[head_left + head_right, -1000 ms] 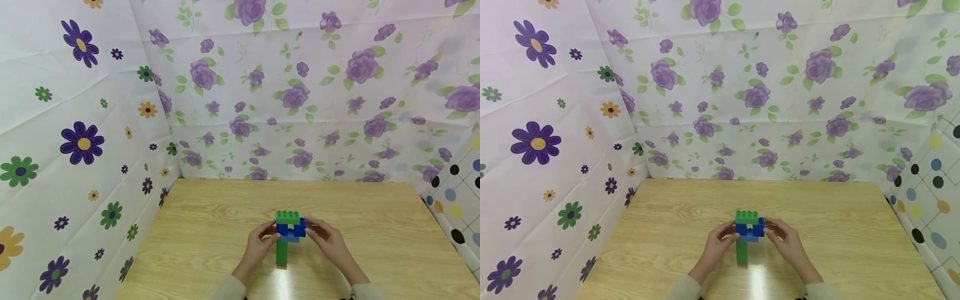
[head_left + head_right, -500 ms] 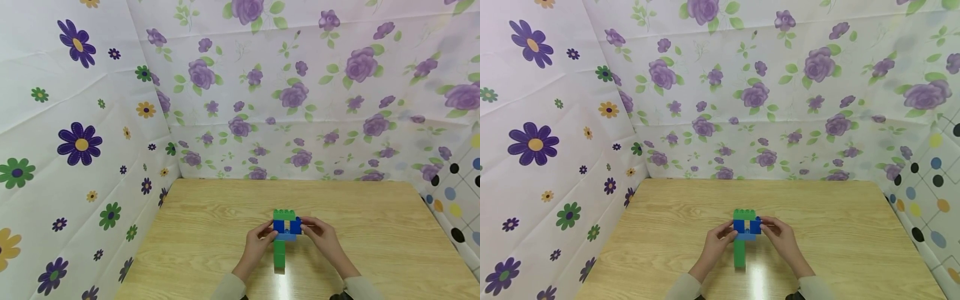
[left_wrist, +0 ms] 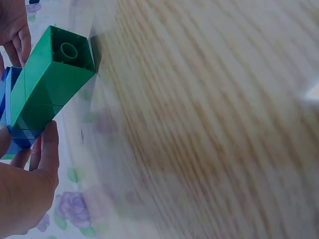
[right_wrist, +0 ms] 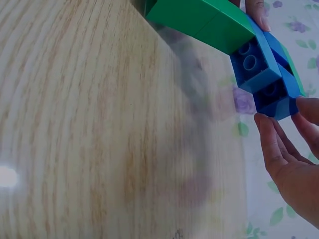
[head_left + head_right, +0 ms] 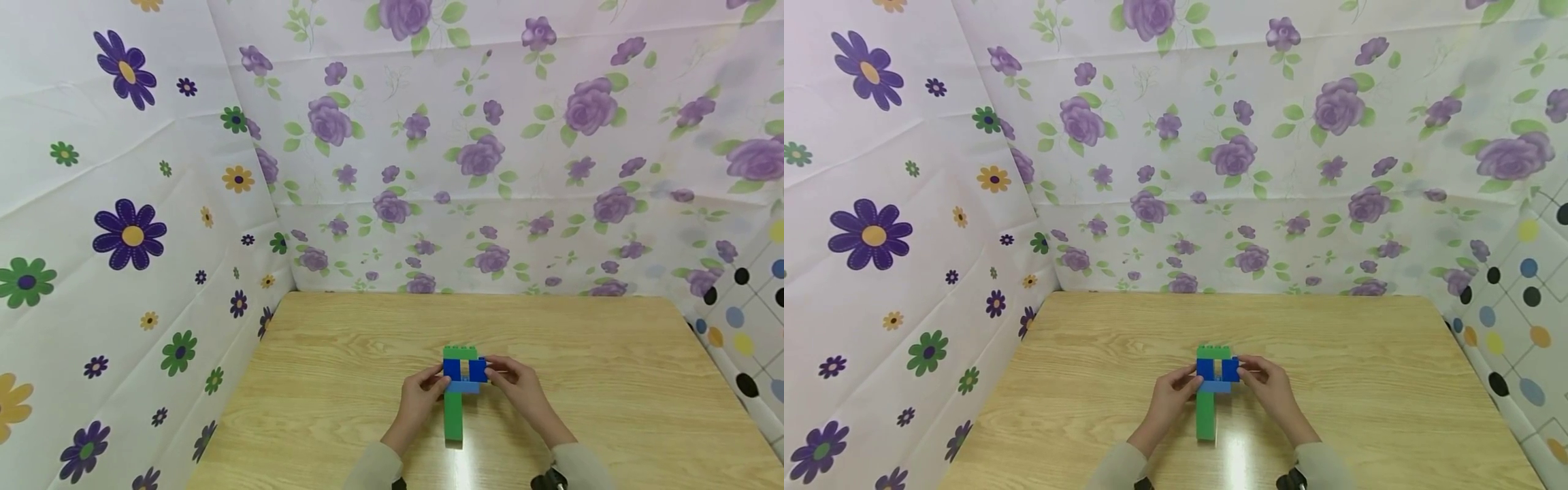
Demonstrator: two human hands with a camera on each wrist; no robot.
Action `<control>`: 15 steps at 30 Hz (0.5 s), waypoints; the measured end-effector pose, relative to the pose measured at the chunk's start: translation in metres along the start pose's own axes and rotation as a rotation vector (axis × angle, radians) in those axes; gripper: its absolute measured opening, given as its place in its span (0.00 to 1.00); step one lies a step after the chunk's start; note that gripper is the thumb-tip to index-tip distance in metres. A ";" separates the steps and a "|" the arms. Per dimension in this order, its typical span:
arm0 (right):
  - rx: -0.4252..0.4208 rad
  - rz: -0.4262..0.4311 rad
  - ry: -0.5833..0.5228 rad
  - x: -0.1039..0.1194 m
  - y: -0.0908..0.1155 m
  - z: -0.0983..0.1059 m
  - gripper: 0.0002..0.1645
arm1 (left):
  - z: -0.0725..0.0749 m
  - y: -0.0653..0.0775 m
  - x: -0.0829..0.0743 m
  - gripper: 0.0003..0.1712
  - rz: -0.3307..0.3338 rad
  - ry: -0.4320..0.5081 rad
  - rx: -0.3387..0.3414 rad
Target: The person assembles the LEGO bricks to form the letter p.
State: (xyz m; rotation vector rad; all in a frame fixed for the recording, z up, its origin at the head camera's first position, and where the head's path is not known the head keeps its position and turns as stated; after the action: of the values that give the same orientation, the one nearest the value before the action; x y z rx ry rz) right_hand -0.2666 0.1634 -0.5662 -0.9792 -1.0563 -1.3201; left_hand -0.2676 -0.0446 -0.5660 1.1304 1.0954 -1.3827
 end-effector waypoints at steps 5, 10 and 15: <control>0.004 -0.018 0.015 -0.007 -0.003 -0.001 0.21 | 0.000 0.004 -0.017 0.17 -0.006 -0.005 0.006; -0.003 -0.050 0.019 -0.015 -0.008 -0.002 0.21 | -0.002 -0.001 -0.007 0.17 -0.007 0.004 0.010; -0.006 -0.082 0.062 -0.022 -0.013 -0.002 0.21 | -0.004 -0.007 0.012 0.18 -0.001 -0.029 0.031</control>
State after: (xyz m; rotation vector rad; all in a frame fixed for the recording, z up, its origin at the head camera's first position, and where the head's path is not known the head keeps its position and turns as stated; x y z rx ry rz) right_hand -0.2790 0.1662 -0.5884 -0.9018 -1.0544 -1.4124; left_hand -0.2752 -0.0420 -0.5784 1.1284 1.0571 -1.4167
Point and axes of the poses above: each hand's wrist, its own y-axis away from the middle knuckle, its own z-axis out of the back of the hand, x = y × z, the point moved 9 cm from there along -y, towards the middle knuckle, and after that the axes turned 2 degrees about -z, right-handed, at the moved point
